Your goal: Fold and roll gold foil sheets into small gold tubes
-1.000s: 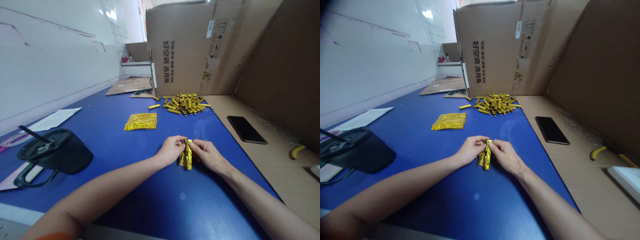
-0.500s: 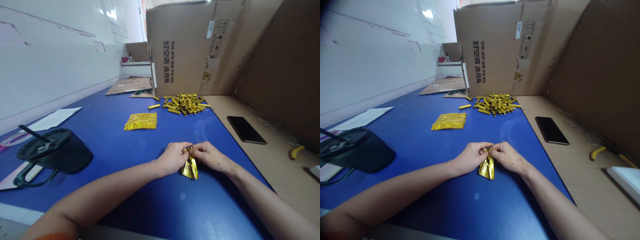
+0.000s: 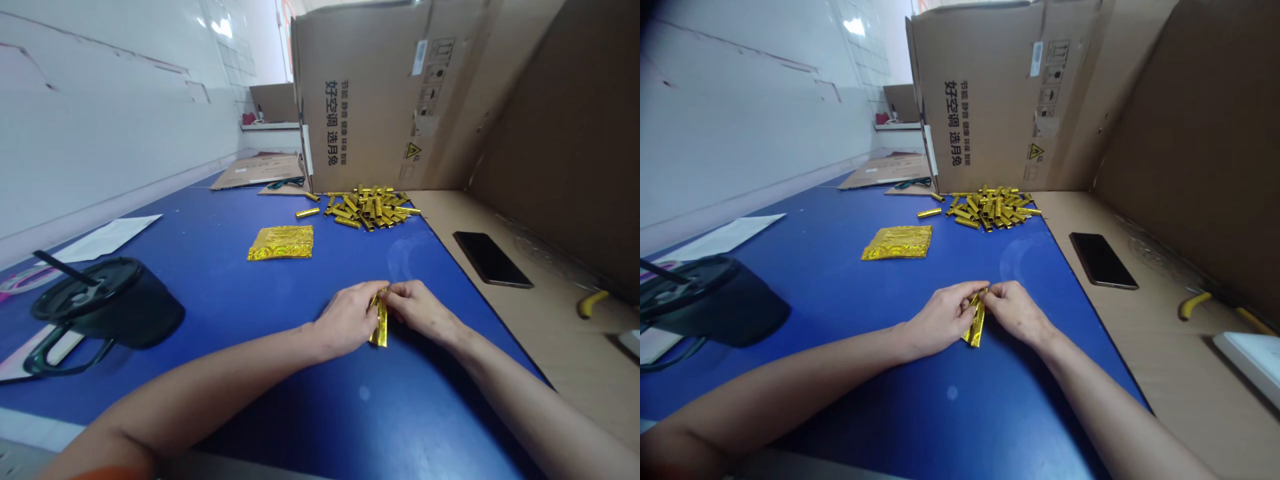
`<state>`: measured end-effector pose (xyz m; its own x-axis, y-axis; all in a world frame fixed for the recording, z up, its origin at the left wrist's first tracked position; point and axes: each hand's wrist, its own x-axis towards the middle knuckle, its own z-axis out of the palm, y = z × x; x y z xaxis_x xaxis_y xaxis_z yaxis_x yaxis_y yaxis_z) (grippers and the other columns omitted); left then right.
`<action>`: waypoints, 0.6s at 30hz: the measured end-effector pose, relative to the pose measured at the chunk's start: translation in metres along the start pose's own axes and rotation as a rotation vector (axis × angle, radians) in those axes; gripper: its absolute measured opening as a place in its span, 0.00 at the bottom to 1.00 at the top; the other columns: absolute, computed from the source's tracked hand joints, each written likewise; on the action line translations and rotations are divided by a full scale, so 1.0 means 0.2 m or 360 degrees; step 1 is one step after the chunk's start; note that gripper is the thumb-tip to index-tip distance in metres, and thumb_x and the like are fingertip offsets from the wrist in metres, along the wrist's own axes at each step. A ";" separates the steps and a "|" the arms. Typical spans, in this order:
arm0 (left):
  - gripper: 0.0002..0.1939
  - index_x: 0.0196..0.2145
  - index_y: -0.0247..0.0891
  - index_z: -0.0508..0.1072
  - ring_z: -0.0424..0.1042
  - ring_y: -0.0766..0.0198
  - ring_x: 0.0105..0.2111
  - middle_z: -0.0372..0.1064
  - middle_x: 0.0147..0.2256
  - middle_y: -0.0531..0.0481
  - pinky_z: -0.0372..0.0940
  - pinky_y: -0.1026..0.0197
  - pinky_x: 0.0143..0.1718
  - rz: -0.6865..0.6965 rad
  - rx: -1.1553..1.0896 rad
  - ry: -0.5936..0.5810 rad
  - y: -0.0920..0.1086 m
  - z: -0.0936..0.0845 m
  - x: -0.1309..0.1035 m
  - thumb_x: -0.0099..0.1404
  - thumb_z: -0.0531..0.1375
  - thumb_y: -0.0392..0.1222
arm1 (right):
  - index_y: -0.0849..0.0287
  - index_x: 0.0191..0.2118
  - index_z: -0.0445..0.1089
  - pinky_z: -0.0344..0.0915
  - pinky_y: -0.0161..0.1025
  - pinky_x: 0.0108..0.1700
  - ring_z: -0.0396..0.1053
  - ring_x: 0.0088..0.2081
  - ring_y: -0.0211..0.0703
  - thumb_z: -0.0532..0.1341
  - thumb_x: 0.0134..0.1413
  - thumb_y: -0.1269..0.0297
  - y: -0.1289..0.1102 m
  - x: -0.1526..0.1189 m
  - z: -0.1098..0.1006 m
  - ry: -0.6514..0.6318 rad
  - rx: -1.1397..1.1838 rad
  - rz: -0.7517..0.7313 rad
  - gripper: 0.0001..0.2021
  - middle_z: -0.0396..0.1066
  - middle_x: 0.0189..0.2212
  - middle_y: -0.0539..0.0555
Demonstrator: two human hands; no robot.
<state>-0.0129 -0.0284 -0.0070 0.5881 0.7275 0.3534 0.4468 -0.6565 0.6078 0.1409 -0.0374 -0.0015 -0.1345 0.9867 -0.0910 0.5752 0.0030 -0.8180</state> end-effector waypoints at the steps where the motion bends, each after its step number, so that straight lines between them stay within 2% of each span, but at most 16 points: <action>1: 0.24 0.49 0.36 0.62 0.66 0.64 0.39 0.66 0.43 0.47 0.60 0.61 0.43 -0.0009 -0.0005 -0.0006 0.01 0.00 0.00 0.53 0.49 0.29 | 0.60 0.16 0.57 0.44 0.30 0.15 0.48 0.14 0.28 0.51 0.47 0.59 0.00 0.00 0.00 0.0011 0.0068 0.0026 0.14 0.53 0.11 0.44; 7: 0.25 0.49 0.38 0.62 0.67 0.67 0.30 0.68 0.33 0.50 0.62 0.64 0.35 -0.0101 -0.0133 -0.0051 0.03 -0.01 0.00 0.52 0.49 0.29 | 0.59 0.15 0.56 0.40 0.31 0.14 0.44 0.11 0.28 0.51 0.46 0.62 0.00 0.00 -0.02 0.0027 0.0450 0.0173 0.13 0.51 0.07 0.43; 12: 0.26 0.50 0.38 0.60 0.63 0.72 0.21 0.65 0.24 0.55 0.59 0.68 0.26 -0.0152 -0.0314 -0.0145 0.02 -0.01 0.00 0.52 0.48 0.28 | 0.60 0.15 0.57 0.40 0.31 0.14 0.45 0.11 0.28 0.52 0.45 0.63 0.00 0.01 -0.04 -0.0035 0.0658 0.0175 0.13 0.52 0.08 0.43; 15: 0.26 0.51 0.38 0.58 0.63 0.72 0.20 0.65 0.25 0.55 0.58 0.70 0.24 -0.0150 -0.0396 -0.0195 0.03 -0.01 0.00 0.53 0.48 0.28 | 0.60 0.14 0.58 0.40 0.31 0.15 0.45 0.12 0.28 0.52 0.45 0.64 0.02 0.02 -0.06 -0.0107 0.0746 0.0139 0.13 0.53 0.08 0.44; 18: 0.26 0.51 0.37 0.58 0.64 0.71 0.23 0.66 0.28 0.53 0.60 0.68 0.27 -0.0100 -0.0389 -0.0200 0.06 -0.02 -0.01 0.53 0.48 0.28 | 0.60 0.14 0.59 0.41 0.31 0.15 0.46 0.12 0.28 0.52 0.44 0.66 0.03 0.02 -0.06 -0.0157 0.0811 0.0108 0.12 0.54 0.09 0.44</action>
<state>-0.0110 -0.0371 0.0014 0.6501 0.7248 0.2282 0.3180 -0.5323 0.7845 0.1544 -0.0314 0.0003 -0.2004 0.9618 -0.1863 0.1231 -0.1639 -0.9788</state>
